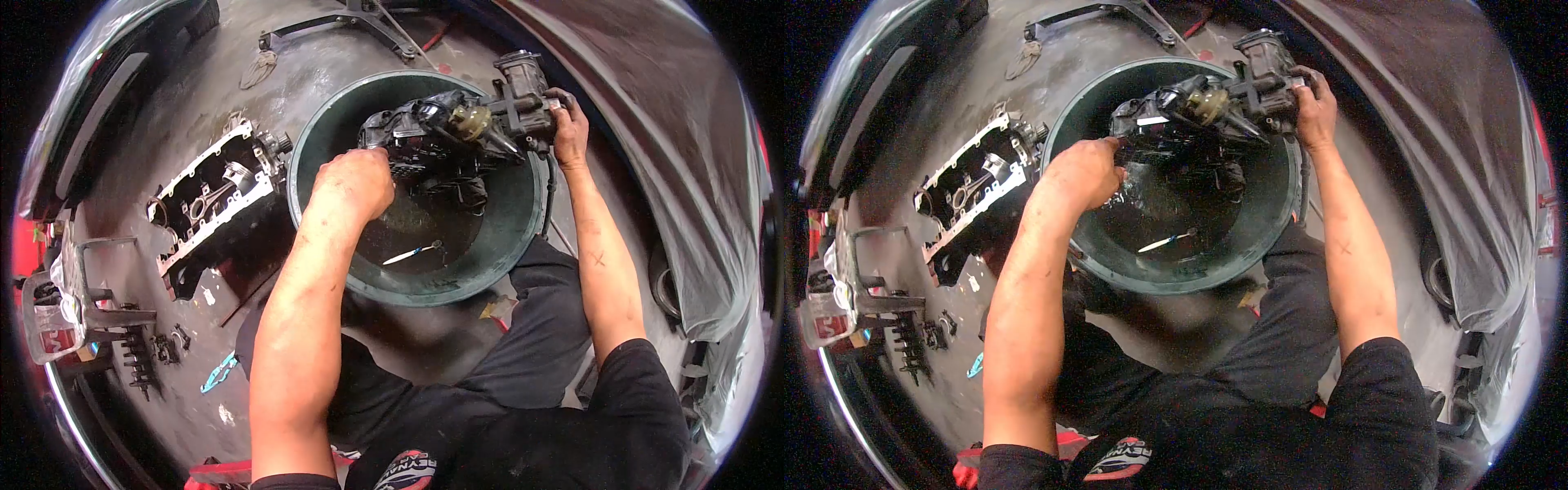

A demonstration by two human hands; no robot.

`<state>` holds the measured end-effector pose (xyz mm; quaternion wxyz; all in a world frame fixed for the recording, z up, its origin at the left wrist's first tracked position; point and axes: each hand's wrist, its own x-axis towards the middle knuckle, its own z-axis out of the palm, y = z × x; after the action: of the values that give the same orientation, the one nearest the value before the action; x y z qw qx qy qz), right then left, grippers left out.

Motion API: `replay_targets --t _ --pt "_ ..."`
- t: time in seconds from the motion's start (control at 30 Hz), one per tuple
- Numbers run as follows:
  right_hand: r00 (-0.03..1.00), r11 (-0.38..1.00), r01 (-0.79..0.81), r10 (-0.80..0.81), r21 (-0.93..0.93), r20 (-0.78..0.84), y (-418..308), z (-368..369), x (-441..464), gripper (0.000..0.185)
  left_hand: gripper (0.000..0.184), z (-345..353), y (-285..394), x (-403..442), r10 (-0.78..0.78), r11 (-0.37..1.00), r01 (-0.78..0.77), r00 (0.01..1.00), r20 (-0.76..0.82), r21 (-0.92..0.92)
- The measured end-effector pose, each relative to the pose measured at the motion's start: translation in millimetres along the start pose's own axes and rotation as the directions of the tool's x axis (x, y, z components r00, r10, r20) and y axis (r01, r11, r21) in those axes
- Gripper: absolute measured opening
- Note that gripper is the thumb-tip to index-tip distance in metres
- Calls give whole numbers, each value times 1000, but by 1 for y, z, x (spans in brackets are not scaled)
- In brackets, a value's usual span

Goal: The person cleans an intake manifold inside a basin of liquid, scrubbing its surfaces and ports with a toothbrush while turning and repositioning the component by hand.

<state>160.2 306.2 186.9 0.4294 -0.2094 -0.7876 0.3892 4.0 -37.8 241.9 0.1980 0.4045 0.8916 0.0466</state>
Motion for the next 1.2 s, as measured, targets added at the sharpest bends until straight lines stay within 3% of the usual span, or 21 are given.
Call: replay_targets --t 0.13,0.17,0.27,0.3,0.4,0.53,0.7,0.8,0.9,1.0,1.1,1.2 --pt "985 988 -137 128 -69 -113 -1 -3 7 34 30 5 -2 2 -6 999 6 1000 -6 33" --pt "967 963 -211 180 -169 -182 -1 -4 10 48 30 11 -4 4 -1 999 1 1000 -6 42" --pt "823 837 -532 475 -128 -311 40 -8 26 59 30 15 -6 2 26 999 -27 1000 10 47" --pt "790 829 -559 546 38 -279 30 -5 25 68 30 15 -7 0 37 998 -38 999 20 42" --pt "804 843 -528 534 98 -260 26 0 27 62 29 14 -11 2 62 997 -63 998 14 44" --pt "922 948 -302 317 103 -221 22 6 18 42 31 2 2 -2 22 998 -25 999 46 60" --pt "929 895 -365 367 257 42 7 1 23 35 41 0 1 -3 -6 1000 6 998 66 4" --pt "884 805 -466 409 366 225 14 -7 32 42 43 0 -2 -2 -3 1000 2 997 74 14" --pt "832 737 -555 491 386 260 19 -9 36 48 45 -5 -2 -5 -6 1000 5 997 76 16" --pt "755 705 -655 601 271 261 14 -15 40 51 47 -8 -4 -8 -20 1000 19 996 90 17" --pt "757 692 -649 545 316 360 42 -28 51 50 47 -5 -4 -8 -25 999 23 997 73 30" --pt "837 783 -542 471 305 278 37 -21 49 46 48 -8 2 -11 -29 1000 29 998 58 10"
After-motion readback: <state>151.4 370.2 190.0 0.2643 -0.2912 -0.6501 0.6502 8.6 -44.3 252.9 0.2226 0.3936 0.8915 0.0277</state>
